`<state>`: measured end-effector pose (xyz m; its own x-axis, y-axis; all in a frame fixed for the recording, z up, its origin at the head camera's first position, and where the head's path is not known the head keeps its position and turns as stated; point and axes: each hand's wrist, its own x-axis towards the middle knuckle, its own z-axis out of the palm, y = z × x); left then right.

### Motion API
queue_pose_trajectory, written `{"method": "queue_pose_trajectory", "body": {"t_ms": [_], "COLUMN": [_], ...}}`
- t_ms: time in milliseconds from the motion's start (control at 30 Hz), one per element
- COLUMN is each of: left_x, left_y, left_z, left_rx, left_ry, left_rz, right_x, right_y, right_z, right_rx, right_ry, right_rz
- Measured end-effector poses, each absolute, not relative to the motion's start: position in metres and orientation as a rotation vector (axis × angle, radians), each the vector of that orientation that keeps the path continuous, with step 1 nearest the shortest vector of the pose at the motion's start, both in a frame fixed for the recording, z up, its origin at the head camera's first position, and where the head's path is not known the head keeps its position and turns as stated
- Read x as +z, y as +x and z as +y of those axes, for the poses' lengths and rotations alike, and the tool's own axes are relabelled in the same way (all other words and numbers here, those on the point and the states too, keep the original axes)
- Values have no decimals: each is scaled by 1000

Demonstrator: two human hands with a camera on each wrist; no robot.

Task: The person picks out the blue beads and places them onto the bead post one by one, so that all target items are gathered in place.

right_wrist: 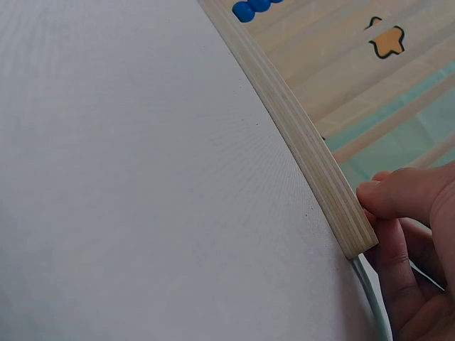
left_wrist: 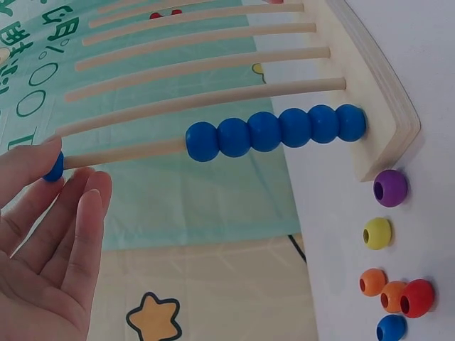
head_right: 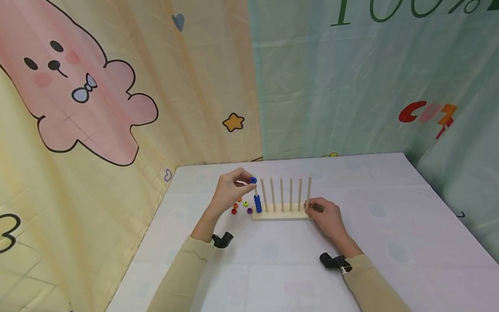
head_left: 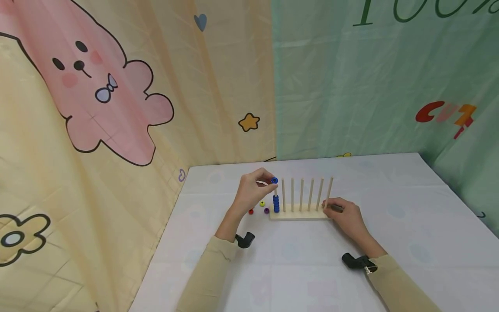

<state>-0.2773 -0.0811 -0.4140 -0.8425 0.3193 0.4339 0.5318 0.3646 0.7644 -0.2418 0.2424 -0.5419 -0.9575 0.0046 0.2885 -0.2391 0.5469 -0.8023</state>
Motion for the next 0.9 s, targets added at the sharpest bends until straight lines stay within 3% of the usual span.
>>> {"method": "queue_pose_trajectory", "body": {"t_ms": [900], "left_x": [-419], "left_y": [-277], "left_z": [-80], "left_rx": [-1499], "left_ry": [-711], "left_rz": [-2474], "right_x": [-543], "right_y": [-243], "right_z": [244], "right_rx": [1382], "right_ry": [209], "right_rz": [-2520]}}
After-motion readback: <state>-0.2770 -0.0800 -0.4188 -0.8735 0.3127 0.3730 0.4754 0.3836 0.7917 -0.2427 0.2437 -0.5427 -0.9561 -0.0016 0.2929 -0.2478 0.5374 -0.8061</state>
